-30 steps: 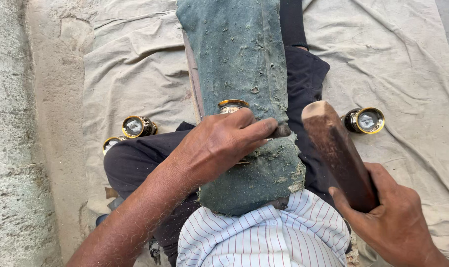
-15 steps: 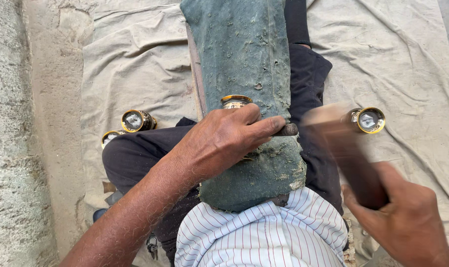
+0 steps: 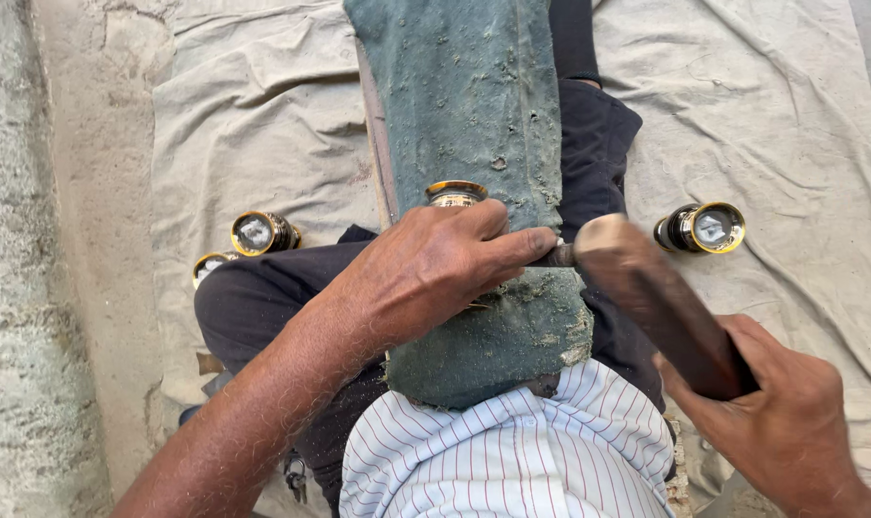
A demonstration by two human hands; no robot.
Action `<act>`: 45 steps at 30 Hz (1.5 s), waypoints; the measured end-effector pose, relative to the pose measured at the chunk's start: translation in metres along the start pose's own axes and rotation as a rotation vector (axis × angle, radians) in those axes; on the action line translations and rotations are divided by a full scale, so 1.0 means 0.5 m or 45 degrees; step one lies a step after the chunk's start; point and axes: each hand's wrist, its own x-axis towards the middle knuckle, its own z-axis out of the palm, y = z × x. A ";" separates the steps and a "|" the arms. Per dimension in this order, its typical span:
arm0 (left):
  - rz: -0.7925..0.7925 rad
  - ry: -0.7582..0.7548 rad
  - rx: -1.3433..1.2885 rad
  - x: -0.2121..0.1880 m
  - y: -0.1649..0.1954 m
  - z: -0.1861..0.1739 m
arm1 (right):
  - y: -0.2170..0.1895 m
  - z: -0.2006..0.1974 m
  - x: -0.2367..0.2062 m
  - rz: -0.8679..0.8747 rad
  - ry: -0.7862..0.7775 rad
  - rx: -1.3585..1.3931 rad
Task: The person sits on a tarp and uses a hammer and chisel to shape a small metal cup placed on a padded block. They repeatedly strike the chisel against the cup's rim and body, rotating the cup between strikes to work around its circumference.
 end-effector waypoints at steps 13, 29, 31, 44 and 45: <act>-0.003 0.041 -0.046 -0.003 -0.002 0.005 | -0.017 0.021 -0.014 -0.074 0.210 0.311; -0.055 0.312 -0.079 -0.036 -0.004 0.019 | -0.037 -0.081 0.019 -0.279 0.179 -0.011; -0.041 0.319 -0.053 -0.038 -0.008 0.023 | -0.049 -0.083 0.013 -0.318 0.316 0.232; -0.014 0.271 -0.027 -0.039 -0.021 0.034 | -0.027 -0.072 0.010 -0.364 0.312 0.161; -0.006 0.261 -0.003 -0.038 -0.021 0.033 | -0.030 -0.072 0.009 -0.463 0.297 -0.010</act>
